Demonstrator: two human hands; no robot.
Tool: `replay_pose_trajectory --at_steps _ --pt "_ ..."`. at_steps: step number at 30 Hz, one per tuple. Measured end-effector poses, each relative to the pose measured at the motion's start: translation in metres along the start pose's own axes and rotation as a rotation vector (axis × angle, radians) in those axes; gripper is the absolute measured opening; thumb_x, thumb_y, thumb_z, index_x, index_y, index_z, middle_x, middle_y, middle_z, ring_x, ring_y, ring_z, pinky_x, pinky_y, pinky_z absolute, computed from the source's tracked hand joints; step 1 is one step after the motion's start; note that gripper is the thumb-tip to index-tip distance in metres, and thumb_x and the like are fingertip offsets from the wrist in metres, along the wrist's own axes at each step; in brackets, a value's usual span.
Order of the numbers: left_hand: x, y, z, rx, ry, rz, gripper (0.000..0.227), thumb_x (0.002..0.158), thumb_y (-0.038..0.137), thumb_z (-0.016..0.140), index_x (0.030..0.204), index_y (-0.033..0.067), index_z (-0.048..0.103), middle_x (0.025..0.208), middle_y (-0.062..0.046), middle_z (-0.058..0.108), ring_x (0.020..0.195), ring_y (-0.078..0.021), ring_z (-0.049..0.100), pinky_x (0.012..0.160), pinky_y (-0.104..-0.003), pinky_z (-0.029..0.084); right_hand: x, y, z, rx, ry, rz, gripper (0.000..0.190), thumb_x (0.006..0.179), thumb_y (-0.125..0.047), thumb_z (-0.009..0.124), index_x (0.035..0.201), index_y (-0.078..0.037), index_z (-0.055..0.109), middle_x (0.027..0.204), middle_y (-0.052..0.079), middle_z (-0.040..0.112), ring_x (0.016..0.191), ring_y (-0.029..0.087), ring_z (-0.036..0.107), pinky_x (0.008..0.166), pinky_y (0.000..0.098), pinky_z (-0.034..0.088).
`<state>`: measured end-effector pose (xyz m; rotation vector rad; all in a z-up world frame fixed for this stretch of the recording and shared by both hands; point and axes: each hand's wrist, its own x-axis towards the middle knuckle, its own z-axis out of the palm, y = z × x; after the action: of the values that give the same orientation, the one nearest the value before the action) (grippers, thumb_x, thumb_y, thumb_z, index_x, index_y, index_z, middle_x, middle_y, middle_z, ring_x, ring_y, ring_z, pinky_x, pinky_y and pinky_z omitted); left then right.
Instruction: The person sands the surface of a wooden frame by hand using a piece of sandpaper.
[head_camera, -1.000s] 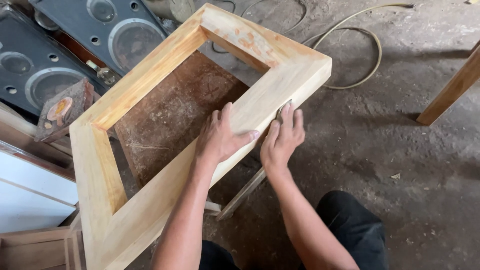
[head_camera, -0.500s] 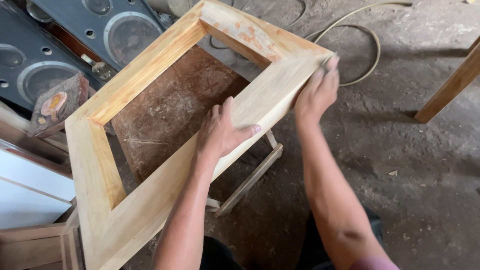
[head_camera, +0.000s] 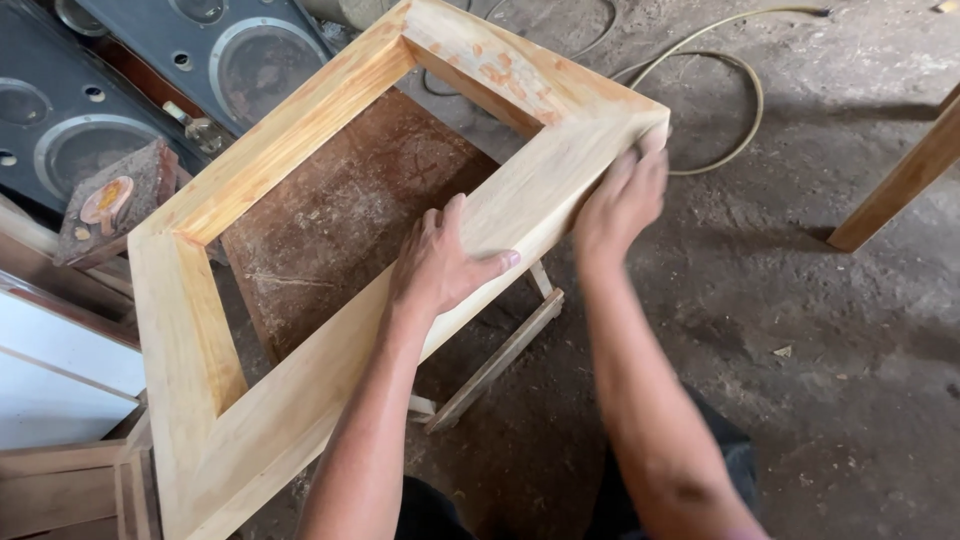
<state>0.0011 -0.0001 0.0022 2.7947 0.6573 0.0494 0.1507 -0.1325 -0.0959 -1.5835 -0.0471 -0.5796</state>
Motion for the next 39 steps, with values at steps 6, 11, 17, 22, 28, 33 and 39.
replay_pose_trajectory --at_steps 6,11,17,22,28,33,39 --pt "0.0 0.0 0.001 0.012 -0.009 0.013 0.123 0.067 0.069 0.082 0.158 0.006 0.028 0.148 -0.03 0.045 0.137 -0.0431 0.047 0.113 -0.051 0.041 -0.055 0.0 -0.008 0.001 -0.006 -0.26 0.039 0.111 -0.018 0.044 0.142 0.003 0.055 0.138 0.026 0.062 0.129 0.039 0.061 0.111 0.0491 0.048" --pt "-0.001 -0.002 0.002 0.03 -0.033 -0.015 0.126 0.066 0.072 0.082 0.159 0.008 0.025 0.151 -0.031 0.04 0.14 -0.0438 0.041 0.113 -0.053 0.038 0.005 0.016 0.011 0.204 0.011 0.245 0.044 0.111 -0.027 0.036 0.136 0.0 0.06 0.126 0.019 0.072 0.116 0.029 0.073 0.106 0.0432 0.055" --pt "0.004 -0.005 0.001 0.036 -0.021 0.001 0.128 0.066 0.078 0.077 0.16 0.0079 0.025 0.152 -0.031 0.039 0.142 -0.0438 0.04 0.116 -0.053 0.038 -0.082 0.022 -0.005 -0.151 -0.065 -0.242 0.048 0.111 -0.023 0.047 0.154 -0.001 0.046 0.135 0.028 0.063 0.123 0.043 0.057 0.107 0.0516 0.044" --pt "0.006 -0.009 0.007 -0.035 -0.048 -0.016 0.123 0.072 0.082 0.069 0.162 0.0103 0.025 0.156 -0.03 0.037 0.146 -0.0444 0.038 0.117 -0.056 0.035 -0.026 0.026 -0.005 -0.094 -0.064 -0.05 0.048 0.111 -0.019 0.047 0.157 -0.004 0.043 0.127 0.026 0.066 0.118 0.042 0.059 0.105 0.0509 0.045" --pt "0.007 -0.01 0.005 0.05 -0.128 0.064 0.138 0.065 0.078 0.078 0.161 0.0039 0.011 0.159 -0.033 0.024 0.147 -0.0467 0.029 0.121 -0.055 0.024 -0.124 0.002 -0.053 -0.16 -0.295 -0.234 0.044 0.103 -0.014 0.049 0.145 -0.006 0.058 0.121 0.019 0.068 0.119 0.035 0.062 0.109 0.0484 0.048" --pt "0.011 -0.013 0.015 0.018 -0.091 0.105 0.132 0.071 0.072 0.078 0.158 -0.0025 0.013 0.154 -0.039 0.027 0.143 -0.0512 0.032 0.12 -0.059 0.022 -0.029 -0.01 -0.061 -0.314 -0.229 -0.553 0.037 0.11 -0.013 0.056 0.146 -0.006 0.064 0.125 0.02 0.066 0.117 0.034 0.056 0.105 0.0474 0.044" --pt "-0.004 -0.006 0.002 -0.074 0.055 0.146 0.125 0.064 0.063 0.083 0.151 -0.0067 0.027 0.131 -0.031 0.049 0.124 -0.0465 0.049 0.11 -0.062 0.034 0.065 -0.03 0.0 -0.78 -0.692 -0.712 0.041 0.104 -0.02 0.057 0.143 -0.012 0.066 0.151 0.006 0.061 0.14 0.038 0.051 0.113 0.062 0.028"
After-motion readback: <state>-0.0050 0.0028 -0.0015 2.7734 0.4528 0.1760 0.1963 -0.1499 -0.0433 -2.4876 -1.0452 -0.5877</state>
